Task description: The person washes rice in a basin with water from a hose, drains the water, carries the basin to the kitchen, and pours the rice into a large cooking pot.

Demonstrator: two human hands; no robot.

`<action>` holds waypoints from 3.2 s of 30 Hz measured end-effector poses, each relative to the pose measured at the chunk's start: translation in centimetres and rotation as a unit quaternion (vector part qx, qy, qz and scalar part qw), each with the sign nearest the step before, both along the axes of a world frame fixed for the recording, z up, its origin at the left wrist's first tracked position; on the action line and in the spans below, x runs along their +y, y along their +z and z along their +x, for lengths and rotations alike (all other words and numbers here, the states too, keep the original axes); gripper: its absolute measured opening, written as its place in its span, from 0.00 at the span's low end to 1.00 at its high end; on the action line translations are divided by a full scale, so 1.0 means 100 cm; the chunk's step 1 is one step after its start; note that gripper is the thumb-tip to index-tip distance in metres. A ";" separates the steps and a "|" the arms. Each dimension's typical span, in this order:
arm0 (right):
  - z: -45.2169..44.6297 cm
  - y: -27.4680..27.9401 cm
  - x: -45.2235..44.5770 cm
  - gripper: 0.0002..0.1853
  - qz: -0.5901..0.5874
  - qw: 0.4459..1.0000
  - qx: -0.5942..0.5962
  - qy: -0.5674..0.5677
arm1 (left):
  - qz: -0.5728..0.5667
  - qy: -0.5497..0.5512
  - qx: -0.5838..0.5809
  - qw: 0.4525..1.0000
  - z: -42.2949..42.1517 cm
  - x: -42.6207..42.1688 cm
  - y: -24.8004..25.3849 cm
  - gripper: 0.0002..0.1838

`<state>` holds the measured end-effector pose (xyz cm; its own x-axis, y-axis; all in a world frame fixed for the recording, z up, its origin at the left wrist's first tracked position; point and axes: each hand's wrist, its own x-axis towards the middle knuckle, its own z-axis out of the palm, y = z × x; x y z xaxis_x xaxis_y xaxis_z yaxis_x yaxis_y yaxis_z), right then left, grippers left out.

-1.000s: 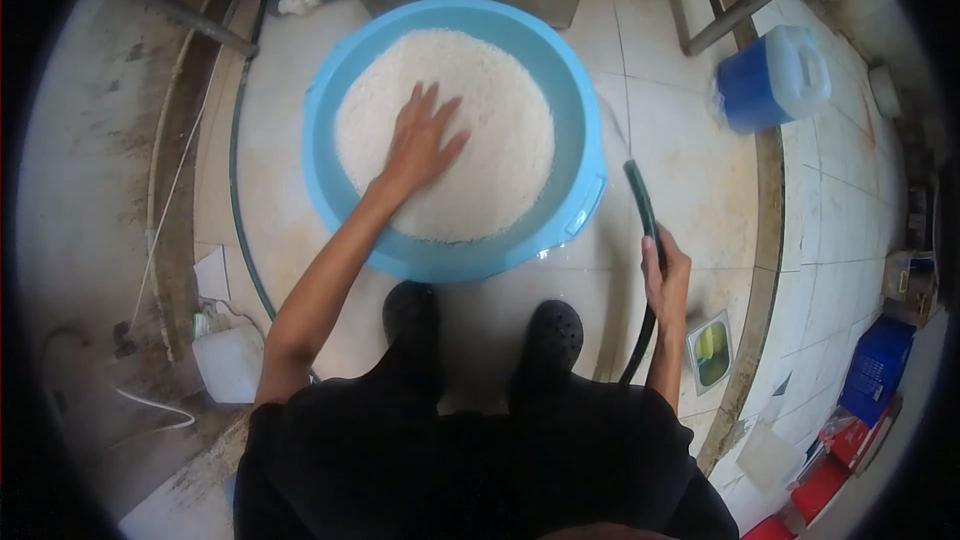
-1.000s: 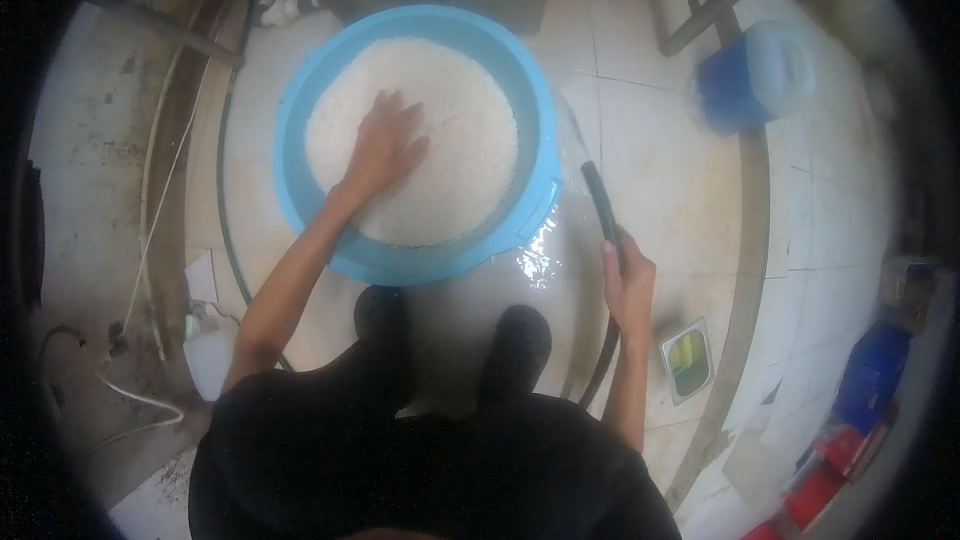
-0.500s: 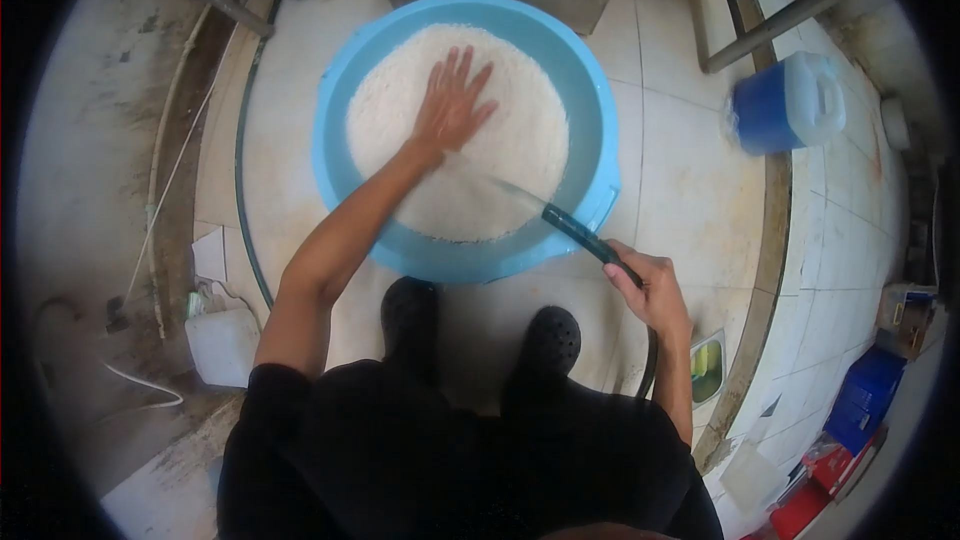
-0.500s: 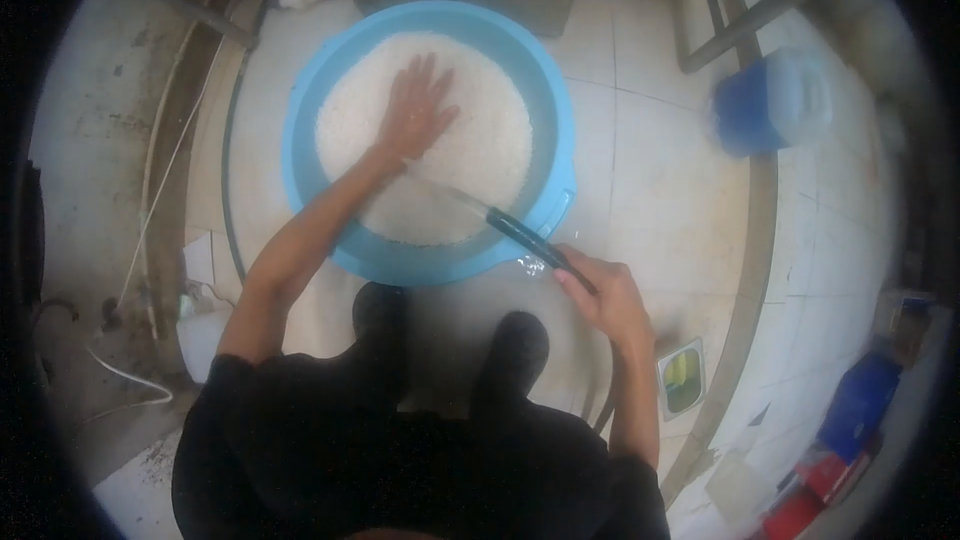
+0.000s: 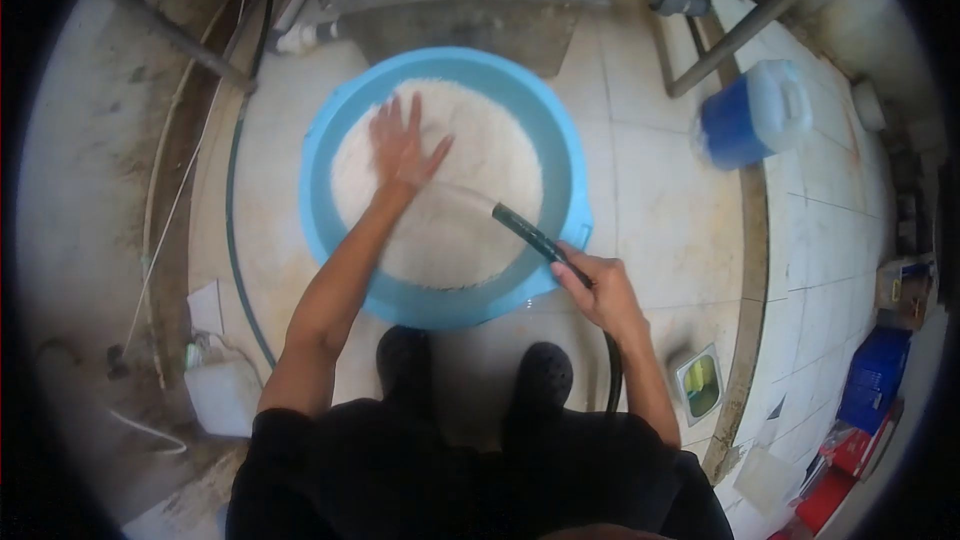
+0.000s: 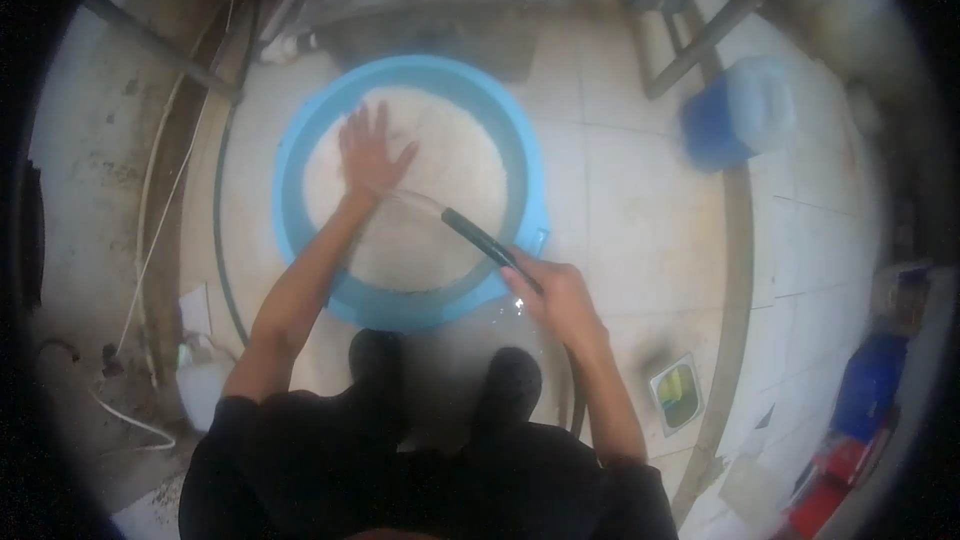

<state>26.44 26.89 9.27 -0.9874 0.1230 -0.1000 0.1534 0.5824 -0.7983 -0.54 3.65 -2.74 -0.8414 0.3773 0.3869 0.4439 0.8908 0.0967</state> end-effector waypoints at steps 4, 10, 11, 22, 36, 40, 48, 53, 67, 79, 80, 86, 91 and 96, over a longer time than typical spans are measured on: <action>0.002 -0.005 0.002 0.20 -0.028 0.999 0.016 0.006 | 0.000 0.037 -0.144 0.989 -0.008 0.009 0.034 0.49; 0.006 -0.012 0.013 0.21 -0.016 0.998 0.020 0.048 | 0.020 -0.007 -0.333 0.943 0.001 0.008 0.007 0.46; 0.008 -0.008 0.014 0.21 -0.010 0.999 0.011 0.051 | 0.012 -0.049 -0.347 0.937 0.014 0.005 0.004 0.47; 0.010 -0.007 0.012 0.20 -0.042 0.998 0.010 0.046 | -0.282 -0.204 -0.211 0.914 0.054 0.011 0.051 0.71; 0.007 -0.009 0.009 0.21 -0.045 0.997 0.003 0.059 | -0.075 -0.152 -0.445 0.879 -0.006 -0.025 -0.097 0.46; 0.007 -0.006 0.010 0.21 -0.051 0.997 -0.025 0.057 | -0.221 -0.249 -0.347 0.877 0.088 -0.021 0.035 0.67; -0.001 -0.007 0.000 0.19 -0.010 0.996 -0.047 0.075 | -0.350 -0.262 -0.271 0.857 0.072 -0.004 0.037 0.68; -0.004 -0.005 -0.002 0.21 -0.008 0.995 -0.070 0.070 | -0.114 -0.096 -0.355 0.923 0.015 0.004 -0.016 0.46; -0.005 0.004 0.000 0.23 -0.049 0.995 -0.022 0.079 | -0.247 -0.251 -0.240 0.905 0.109 -0.042 0.055 0.57; -0.004 -0.004 -0.004 0.21 -0.053 0.994 -0.034 0.085 | -0.262 -0.085 -0.221 0.935 -0.014 -0.020 -0.096 0.20; -0.004 -0.003 -0.004 0.21 -0.062 0.994 -0.040 0.080 | -0.216 -0.092 -0.195 0.952 -0.024 -0.035 -0.147 0.17; -0.007 0.013 -0.001 0.22 -0.045 0.993 -0.063 0.084 | 0.000 -0.132 -0.307 0.943 0.052 -0.041 -0.031 0.22; -0.005 -0.003 -0.002 0.22 -0.049 0.995 -0.029 0.079 | -0.067 -0.048 -0.153 0.985 0.055 -0.045 0.036 0.38; -0.009 0.007 -0.002 0.21 -0.068 0.992 -0.073 0.072 | 0.041 0.018 -0.153 0.987 0.005 -0.057 0.003 0.48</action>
<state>25.59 26.65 10.00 -0.9677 -0.0432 -0.2485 0.1952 0.4959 -0.8462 -0.08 -2.02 -2.48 -0.9358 0.3231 0.1408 0.3512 0.8893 0.2931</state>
